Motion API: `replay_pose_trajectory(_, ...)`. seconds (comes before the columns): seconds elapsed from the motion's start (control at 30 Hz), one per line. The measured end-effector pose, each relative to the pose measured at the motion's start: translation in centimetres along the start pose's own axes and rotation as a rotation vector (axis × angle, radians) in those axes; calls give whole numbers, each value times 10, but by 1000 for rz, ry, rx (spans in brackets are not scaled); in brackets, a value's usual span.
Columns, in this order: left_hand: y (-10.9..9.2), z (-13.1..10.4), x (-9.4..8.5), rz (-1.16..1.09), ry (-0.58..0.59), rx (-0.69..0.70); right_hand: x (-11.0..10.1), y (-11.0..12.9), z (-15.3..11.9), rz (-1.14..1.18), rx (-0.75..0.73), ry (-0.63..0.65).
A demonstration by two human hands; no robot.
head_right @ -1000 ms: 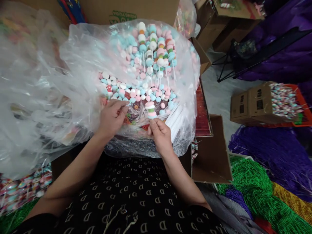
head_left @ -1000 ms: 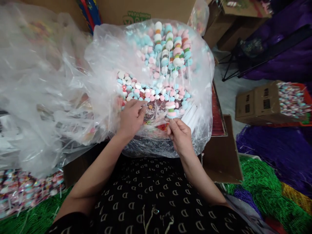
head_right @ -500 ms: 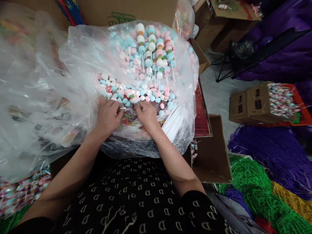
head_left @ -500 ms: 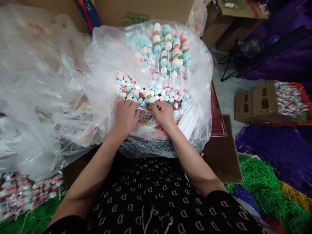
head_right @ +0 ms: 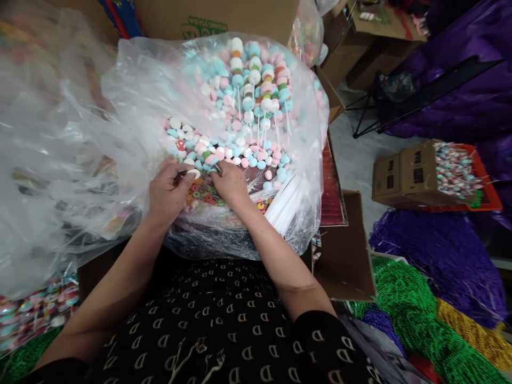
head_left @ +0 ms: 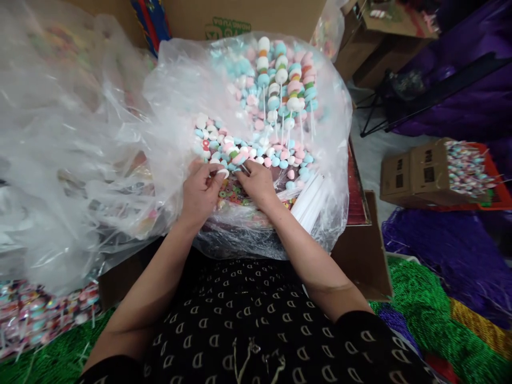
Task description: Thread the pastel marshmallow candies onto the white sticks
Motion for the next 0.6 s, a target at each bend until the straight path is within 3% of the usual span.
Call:
replay_pose_trajectory(0.2,-4,-3,2,-123,27,-67,-21,-2,-28,447,48,-83)
replay_pose_trajectory(0.37,-19,-8,8,-149,62,20,-27,-2,-51,797,91,-51)
replay_pose_trajectory(0.5,-34,-13,10,-74,164,149,-25,-4,-60,859,176,-35)
replay_pose_trajectory(0.6,-39,-15,12,4,270,209,-30,-5,-64,767,174,-19)
Point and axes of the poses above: each hand's wrist, its own z-axis towards the middle knuckle, its own x-axis out of the palm, y = z × x, the point moved 2 cm from there along z, towards the middle knuckle, and after that the axes turned 13 degrees about z, right-handed, at the moved point
